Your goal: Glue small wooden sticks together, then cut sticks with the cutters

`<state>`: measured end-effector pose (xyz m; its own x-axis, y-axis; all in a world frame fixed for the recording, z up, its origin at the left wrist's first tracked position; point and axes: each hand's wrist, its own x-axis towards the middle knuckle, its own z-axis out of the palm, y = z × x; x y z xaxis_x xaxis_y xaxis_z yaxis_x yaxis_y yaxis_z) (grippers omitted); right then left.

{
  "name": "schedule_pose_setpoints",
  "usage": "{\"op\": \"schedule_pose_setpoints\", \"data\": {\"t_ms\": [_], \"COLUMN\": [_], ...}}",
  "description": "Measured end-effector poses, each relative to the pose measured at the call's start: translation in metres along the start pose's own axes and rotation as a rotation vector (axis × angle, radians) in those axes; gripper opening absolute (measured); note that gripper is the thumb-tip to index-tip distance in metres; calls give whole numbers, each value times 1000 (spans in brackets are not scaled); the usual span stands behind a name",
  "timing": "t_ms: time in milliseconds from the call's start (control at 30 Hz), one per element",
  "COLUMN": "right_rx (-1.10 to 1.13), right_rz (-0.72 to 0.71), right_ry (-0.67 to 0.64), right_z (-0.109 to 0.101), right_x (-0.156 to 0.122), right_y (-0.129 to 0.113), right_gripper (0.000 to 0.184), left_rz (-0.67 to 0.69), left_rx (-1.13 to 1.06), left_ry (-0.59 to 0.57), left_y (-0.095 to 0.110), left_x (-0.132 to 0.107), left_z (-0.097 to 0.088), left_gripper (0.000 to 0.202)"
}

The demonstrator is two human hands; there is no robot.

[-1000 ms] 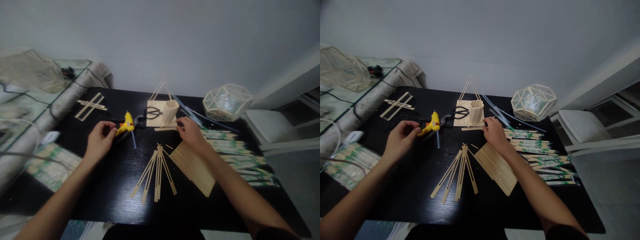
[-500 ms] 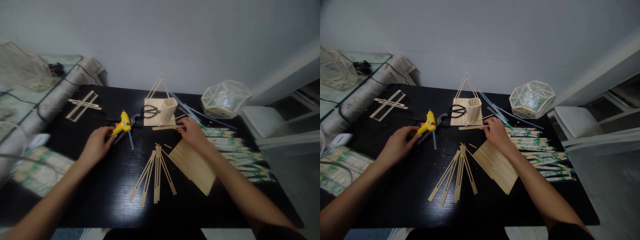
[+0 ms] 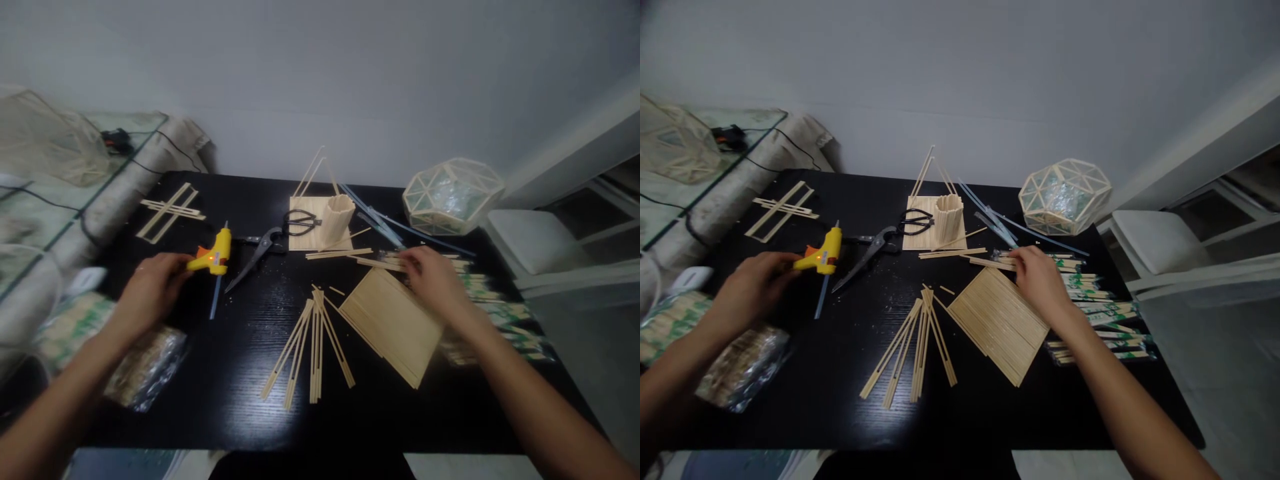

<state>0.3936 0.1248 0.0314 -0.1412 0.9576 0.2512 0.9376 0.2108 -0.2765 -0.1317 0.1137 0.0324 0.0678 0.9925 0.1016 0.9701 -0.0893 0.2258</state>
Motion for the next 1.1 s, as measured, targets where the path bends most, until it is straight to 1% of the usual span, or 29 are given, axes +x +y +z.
{"op": "schedule_pose_setpoints", "data": {"t_ms": [100, 200, 400, 633, 800, 900, 1100], "right_rx": [-111, -170, -258, -335, -356, -315, -175], "right_rz": [19, 5, -18, -58, -72, -57, 57], "right_ry": [-43, -75, -124, -167, -104, -58, 104], "right_z": [0, 4, 2, 1, 2, -2, -17], "right_x": [-5, -8, -9, -4, -4, -4, -3], "right_y": [16, 22, 19, 21, 24, 21, 7], "right_gripper": [29, 34, 27, 27, 24, 23, 20], "left_rz": [-25, -47, -74, -111, -115, -117, -98], "left_rx": [19, 29, 53, 115, 113, 102, 93], "left_ry": [-4, -1, -4, 9, 20, 20, -17], "left_y": [-14, -19, -18, -15, -17, -17, -18], "left_x": [-6, -10, -9, -11, -14, -14, -14], "left_z": [-6, -8, -8, -7, -5, -4, -1], "left_gripper": [43, 45, 49, 52, 49, 45, 43]}}
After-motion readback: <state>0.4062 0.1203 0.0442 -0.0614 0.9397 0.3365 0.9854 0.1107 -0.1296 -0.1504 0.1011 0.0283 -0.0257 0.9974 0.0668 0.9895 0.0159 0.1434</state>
